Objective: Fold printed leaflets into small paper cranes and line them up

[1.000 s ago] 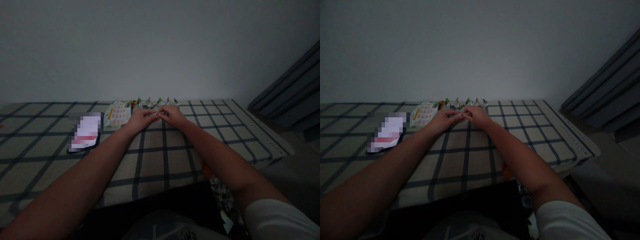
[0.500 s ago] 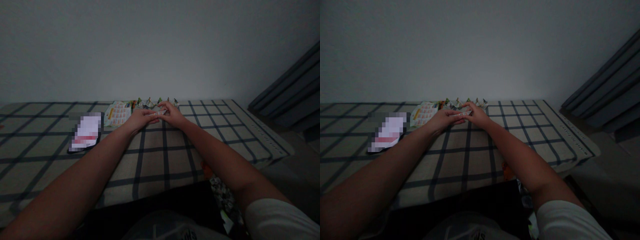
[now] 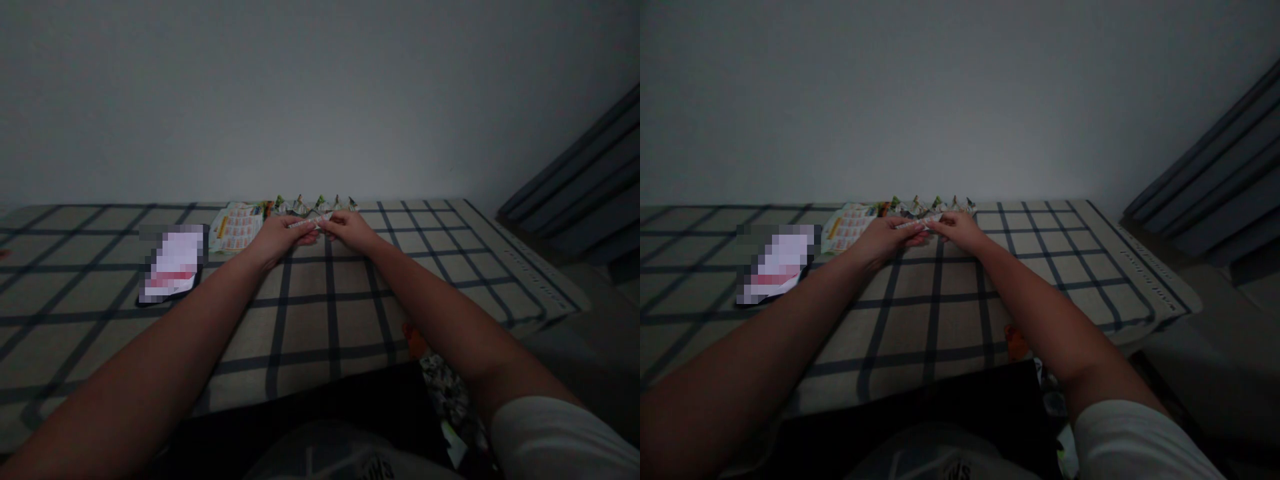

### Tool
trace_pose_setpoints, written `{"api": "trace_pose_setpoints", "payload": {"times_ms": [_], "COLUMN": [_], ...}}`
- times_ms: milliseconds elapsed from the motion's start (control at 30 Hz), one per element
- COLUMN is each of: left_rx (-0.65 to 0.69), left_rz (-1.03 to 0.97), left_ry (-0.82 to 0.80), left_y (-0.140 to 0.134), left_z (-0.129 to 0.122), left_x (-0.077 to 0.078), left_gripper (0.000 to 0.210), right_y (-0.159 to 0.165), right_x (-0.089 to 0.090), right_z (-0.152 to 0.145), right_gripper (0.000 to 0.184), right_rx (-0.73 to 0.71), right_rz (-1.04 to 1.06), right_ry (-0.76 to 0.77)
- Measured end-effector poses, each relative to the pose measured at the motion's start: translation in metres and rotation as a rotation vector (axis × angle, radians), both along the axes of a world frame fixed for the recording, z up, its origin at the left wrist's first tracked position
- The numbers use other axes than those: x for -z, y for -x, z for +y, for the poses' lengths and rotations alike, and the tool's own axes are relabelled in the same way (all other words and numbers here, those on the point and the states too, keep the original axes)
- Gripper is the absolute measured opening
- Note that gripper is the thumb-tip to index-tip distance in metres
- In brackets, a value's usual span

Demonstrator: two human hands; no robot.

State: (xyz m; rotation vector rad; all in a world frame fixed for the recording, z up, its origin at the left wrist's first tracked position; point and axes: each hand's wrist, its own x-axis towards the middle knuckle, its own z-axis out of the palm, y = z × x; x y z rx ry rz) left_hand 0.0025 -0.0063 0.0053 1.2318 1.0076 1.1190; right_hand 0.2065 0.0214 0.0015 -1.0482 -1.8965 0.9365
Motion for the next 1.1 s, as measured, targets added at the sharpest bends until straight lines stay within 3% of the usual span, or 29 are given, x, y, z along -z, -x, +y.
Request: {"api": "trace_pose_setpoints", "payload": {"times_ms": [100, 367, 600, 1100], "left_rx": [0.008, 0.003, 0.014, 0.067], "left_rz": [-0.015, -0.051, 0.014, -0.011], "left_ry": [-0.007, 0.029, 0.063, 0.134], "left_y": [0.0, -0.001, -0.003, -0.005], "left_z": [0.001, -0.003, -0.005, -0.01], "left_x": [0.001, -0.004, -0.013, -0.015], "left_gripper": [0.036, 0.035, 0.019, 0.017], "right_y": [-0.002, 0.0, -0.001, 0.001], "right_x": [-0.004, -0.005, -0.011, -0.013], "right_z": [-0.002, -0.002, -0.008, -0.011], "right_gripper": [0.044, 0.038, 0.05, 0.054], "right_rx": [-0.024, 0.01, -0.015, 0.021], "right_rz": [-0.051, -0.039, -0.059, -0.074], "right_ry": [0.011, 0.055, -0.031, -0.066]}}
